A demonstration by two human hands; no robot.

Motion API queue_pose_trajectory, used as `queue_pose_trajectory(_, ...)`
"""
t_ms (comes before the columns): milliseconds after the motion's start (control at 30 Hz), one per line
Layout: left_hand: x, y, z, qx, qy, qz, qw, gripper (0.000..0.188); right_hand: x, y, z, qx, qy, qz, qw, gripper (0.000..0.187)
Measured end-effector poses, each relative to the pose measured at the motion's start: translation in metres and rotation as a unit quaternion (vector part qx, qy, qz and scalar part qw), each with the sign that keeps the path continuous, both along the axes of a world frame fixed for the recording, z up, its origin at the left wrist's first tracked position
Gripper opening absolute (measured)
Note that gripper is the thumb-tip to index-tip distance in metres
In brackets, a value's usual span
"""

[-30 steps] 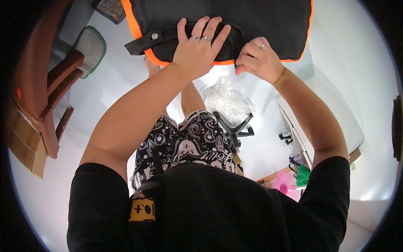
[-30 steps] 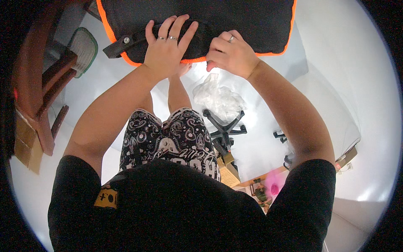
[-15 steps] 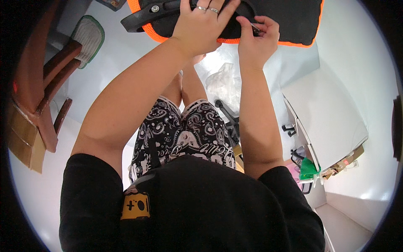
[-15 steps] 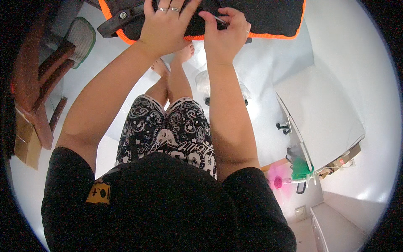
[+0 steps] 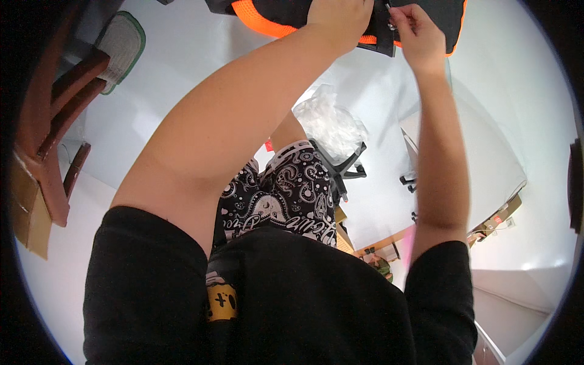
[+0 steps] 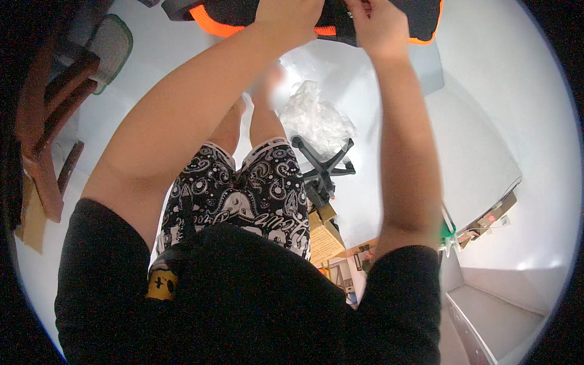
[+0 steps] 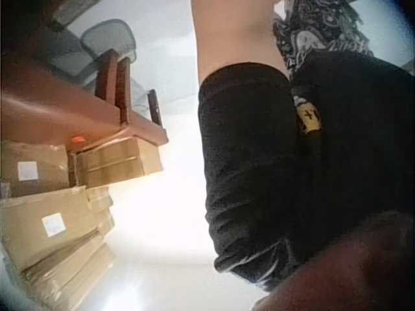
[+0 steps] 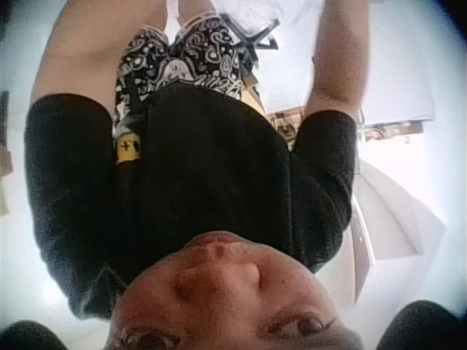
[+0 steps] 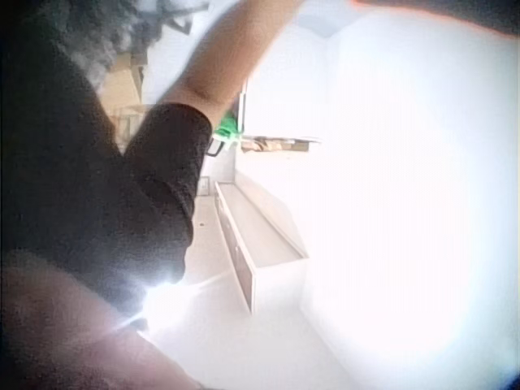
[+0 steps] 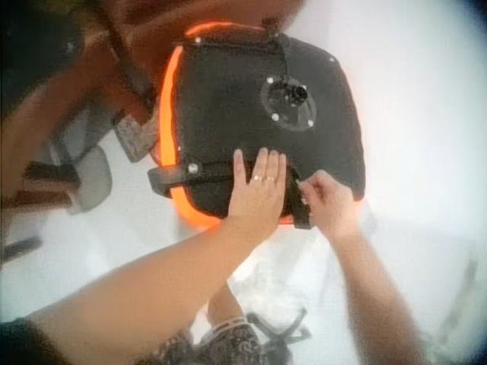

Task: The person assembles a black bag with orange trim by inserting and tightening multiple metal fasteners into the fabric. They use a small metal tool to secure each fastener, working systematically around the bag's perimeter.

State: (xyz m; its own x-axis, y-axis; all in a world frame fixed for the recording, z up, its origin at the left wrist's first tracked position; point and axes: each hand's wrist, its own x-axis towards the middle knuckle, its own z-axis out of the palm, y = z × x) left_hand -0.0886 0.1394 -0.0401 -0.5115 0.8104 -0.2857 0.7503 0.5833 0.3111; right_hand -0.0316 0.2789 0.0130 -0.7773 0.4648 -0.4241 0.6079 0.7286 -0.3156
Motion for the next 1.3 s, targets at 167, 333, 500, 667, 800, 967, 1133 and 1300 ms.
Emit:
queue_pose_trajectory(167,-0.007,0.006,-0.010,-0.005,-0.036,0.072,0.997,0.068,-0.047,0.031,0.012,0.033,0.073,0.432,0.898,0.019)
queue_pose_trajectory(333,-0.042,-0.023,-0.001,-0.053,-0.027,0.060,0.996,0.074,-0.110,0.042,-0.002,0.037,0.089,0.708,0.699,0.021)
queue_pose_trajectory(500,-0.069,-0.031,-0.015,-0.011,0.039,0.091,0.995,0.083,-0.172,0.024,0.002,0.035,0.078,0.789,0.608,0.021)
queue_pose_trajectory(667,-0.090,-0.051,-0.001,-0.015,0.027,0.091,0.995,0.087,-0.200,0.008,-0.010,0.033,0.091,0.839,0.536,0.021)
queue_pose_trajectory(800,-0.105,-0.060,0.007,0.017,0.004,0.051,0.999,0.087,-0.198,0.005,-0.011,0.026,0.127,0.836,0.533,0.016)
queue_pose_trajectory(967,-0.109,-0.062,0.001,0.059,0.025,0.063,0.996,0.085,-0.207,0.003,-0.013,0.002,0.181,0.842,0.509,0.014)
queue_pose_trajectory(1133,-0.109,-0.057,-0.022,0.116,0.083,0.074,0.987,0.085,-0.194,0.013,-0.011,0.090,0.134,0.801,0.576,0.018)
queue_pose_trajectory(1300,-0.114,-0.057,-0.005,0.107,0.053,0.061,0.991,0.084,-0.140,0.024,-0.027,0.213,0.082,0.650,0.725,0.026)
